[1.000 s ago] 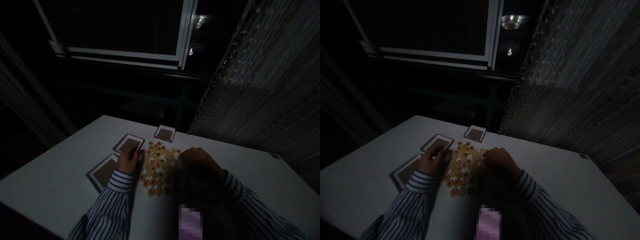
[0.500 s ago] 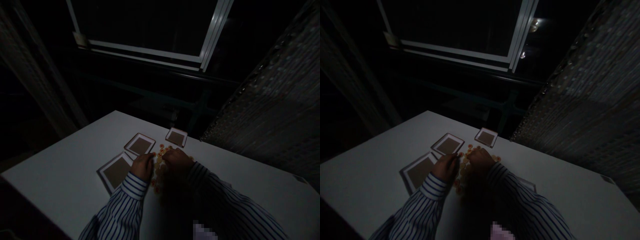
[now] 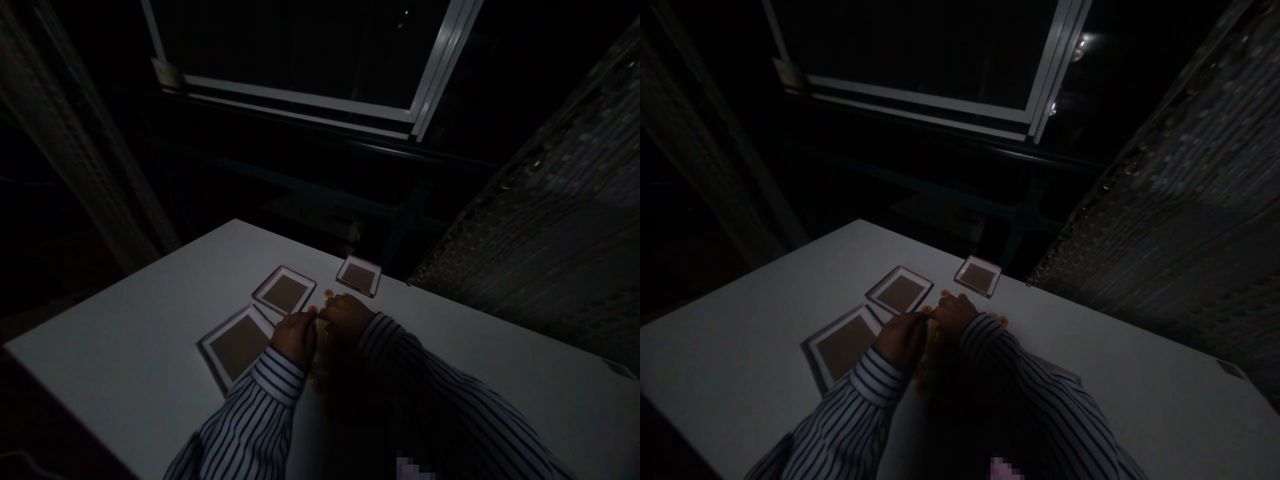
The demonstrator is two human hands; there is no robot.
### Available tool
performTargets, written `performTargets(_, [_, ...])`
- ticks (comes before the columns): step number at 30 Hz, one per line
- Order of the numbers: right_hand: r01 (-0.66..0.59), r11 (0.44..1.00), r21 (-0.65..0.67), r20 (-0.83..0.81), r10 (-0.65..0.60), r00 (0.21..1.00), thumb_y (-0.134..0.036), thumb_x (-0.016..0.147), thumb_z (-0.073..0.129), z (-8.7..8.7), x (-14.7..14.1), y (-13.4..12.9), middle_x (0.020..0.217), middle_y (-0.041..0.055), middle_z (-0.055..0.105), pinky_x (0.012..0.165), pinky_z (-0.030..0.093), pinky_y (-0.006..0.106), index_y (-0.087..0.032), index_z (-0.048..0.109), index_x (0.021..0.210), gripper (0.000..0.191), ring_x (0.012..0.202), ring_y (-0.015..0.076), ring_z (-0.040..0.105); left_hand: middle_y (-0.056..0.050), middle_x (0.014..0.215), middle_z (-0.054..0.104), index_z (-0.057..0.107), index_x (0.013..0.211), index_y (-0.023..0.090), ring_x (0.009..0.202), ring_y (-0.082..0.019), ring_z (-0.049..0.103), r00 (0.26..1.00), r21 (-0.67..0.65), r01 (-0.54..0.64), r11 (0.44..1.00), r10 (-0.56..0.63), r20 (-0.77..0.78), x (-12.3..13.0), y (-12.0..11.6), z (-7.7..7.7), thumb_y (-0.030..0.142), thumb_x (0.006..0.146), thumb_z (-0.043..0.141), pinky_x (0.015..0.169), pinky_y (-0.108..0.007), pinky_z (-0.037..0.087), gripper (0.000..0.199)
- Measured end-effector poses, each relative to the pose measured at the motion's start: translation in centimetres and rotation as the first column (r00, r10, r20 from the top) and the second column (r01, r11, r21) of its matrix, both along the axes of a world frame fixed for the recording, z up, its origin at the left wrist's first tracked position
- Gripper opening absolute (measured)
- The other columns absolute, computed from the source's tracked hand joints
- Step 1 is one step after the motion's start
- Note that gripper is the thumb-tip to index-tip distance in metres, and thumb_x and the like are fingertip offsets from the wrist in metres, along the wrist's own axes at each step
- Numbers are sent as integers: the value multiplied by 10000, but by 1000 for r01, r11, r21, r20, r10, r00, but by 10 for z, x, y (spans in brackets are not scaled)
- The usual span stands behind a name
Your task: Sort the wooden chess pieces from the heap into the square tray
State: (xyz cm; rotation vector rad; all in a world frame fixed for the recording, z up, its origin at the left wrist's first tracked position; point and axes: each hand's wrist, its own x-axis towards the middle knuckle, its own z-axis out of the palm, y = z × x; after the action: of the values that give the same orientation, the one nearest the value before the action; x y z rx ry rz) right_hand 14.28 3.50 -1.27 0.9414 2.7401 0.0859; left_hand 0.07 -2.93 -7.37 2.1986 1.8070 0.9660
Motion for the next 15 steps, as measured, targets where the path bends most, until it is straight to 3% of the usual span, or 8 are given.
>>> performTargets(10, [-12, 1000, -2, 1, 12, 1000, -308, 752, 513, 2, -5, 1, 917, 72, 572, 728, 385, 365, -260, 577, 999, 259, 943, 228, 487, -76, 915, 652, 586, 985, 161, 813, -209, 578, 996, 69, -60, 996, 56, 65, 4, 3, -8, 193, 789, 379, 737, -362, 450, 287])
performTargets(15, [-62, 998, -25, -119, 59, 991, -309, 752, 509, 4, 2, 3, 925, 74, 568, 744, 372, 333, -220, 578, 988, 262, 959, 211, 472, -70, 958, 646, 580, 995, 164, 860, -203, 576, 991, 97, -66, 993, 54, 122, 2, 5, -10, 188, 787, 375, 783, -362, 446, 293])
